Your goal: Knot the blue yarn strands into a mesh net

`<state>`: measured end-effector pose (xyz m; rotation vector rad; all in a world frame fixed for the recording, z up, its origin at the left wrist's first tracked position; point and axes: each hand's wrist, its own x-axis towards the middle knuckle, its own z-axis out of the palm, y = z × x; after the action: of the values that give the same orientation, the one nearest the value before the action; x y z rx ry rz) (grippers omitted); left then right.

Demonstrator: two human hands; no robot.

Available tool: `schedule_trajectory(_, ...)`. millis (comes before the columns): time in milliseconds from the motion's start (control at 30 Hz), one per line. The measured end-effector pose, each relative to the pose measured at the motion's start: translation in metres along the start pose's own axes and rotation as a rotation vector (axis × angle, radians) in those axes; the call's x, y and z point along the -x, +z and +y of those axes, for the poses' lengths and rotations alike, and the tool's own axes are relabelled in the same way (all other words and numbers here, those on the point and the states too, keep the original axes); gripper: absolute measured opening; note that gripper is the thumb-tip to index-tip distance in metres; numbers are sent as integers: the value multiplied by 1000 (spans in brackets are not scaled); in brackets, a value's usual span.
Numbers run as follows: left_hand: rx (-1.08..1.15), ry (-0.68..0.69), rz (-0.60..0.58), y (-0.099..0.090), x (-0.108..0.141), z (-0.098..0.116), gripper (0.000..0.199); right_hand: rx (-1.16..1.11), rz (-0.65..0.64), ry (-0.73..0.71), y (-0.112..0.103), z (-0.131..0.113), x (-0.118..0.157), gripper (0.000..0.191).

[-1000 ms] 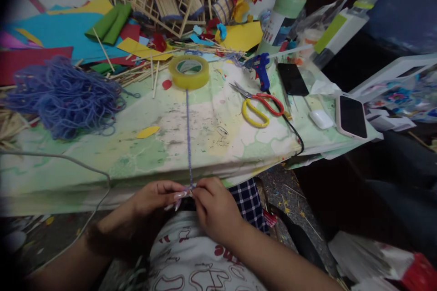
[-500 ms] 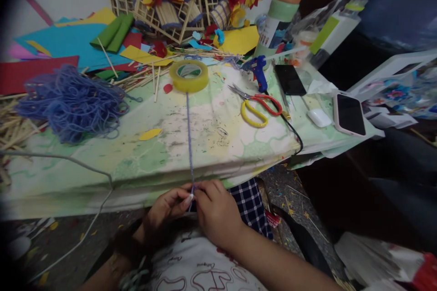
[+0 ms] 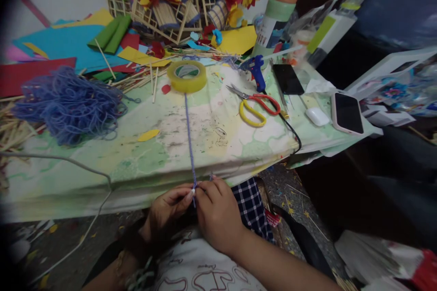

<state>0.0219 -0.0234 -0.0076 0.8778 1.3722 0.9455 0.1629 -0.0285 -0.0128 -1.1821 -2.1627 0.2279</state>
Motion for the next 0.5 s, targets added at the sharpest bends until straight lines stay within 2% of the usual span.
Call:
schedule_trajectory(233,4,5,-3,1,2,-5,30,-11,-60,60,-3,-6,-1,17)
schedule_trajectory(300,-61,104,7,-1,0,-9,26,-24,-77,105,-5,-8,0,18)
schedule_trajectory(433,-246,402,30,-6,-4,-16,14,-135,-99,182,-8,-10,0,25)
schedule_trajectory(500,-271,437,23,-7,-5,-18,13,-220,-116,219,-8,-10,0,27)
